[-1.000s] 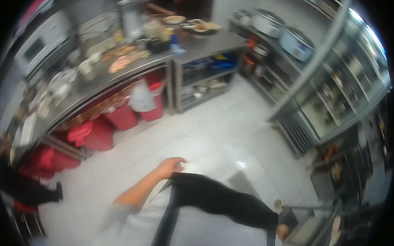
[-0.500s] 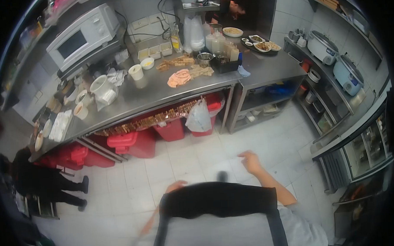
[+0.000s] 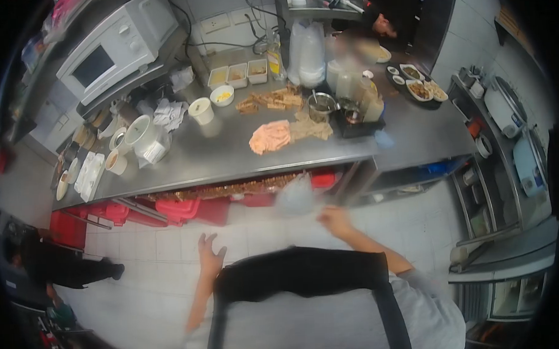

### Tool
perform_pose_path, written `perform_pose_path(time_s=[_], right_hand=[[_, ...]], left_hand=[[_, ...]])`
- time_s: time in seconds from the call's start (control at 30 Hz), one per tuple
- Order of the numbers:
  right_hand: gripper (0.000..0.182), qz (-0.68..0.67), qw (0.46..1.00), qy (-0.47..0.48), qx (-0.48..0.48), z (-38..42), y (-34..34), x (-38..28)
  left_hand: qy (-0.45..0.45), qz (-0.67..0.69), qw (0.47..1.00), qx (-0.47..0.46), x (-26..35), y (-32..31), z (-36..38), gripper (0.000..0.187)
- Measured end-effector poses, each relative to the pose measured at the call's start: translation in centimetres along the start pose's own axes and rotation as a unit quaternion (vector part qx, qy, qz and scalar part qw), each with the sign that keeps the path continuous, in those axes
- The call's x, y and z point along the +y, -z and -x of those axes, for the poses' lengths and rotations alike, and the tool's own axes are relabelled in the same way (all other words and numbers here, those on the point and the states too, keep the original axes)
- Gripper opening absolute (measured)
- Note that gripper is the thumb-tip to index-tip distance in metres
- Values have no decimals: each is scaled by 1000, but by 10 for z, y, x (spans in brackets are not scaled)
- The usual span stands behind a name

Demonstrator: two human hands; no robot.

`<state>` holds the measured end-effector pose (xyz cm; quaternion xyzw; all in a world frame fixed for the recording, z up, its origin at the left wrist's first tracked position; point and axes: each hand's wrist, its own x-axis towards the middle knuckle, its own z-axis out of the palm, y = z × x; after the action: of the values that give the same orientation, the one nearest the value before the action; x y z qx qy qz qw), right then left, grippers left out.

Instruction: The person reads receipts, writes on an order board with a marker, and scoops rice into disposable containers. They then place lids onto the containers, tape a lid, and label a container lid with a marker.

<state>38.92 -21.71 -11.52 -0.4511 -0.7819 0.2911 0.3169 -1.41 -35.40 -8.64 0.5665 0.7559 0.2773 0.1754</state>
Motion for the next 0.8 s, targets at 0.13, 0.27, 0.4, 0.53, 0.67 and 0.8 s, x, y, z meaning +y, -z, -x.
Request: perform_pose_path(time_s=[0.13,0.27,0.4,0.53,0.67,0.8], right_hand=[[10,1,999,52,7,-56,6,-1],[10,-22,998,32,55,-68,41,16],[10,-31,987,-75,139,-68,90,43],[10,-41,955,-125,265,-93,147,36],[9,7,944,-78,320,-121,198,33],[9,-4,946,-8,324,-148,259,48]], left_hand=[[-43,-5,998,41,22,-22,-61,40],[-145,14,983,114,62,-23,-163,19],[-252,56,943,208,153,-5,-261,16],[-436,42,872,220,270,16,-325,19],[-590,21,783,196,424,26,-349,27],[-590,-37,761,269,538,9,-386,34]])
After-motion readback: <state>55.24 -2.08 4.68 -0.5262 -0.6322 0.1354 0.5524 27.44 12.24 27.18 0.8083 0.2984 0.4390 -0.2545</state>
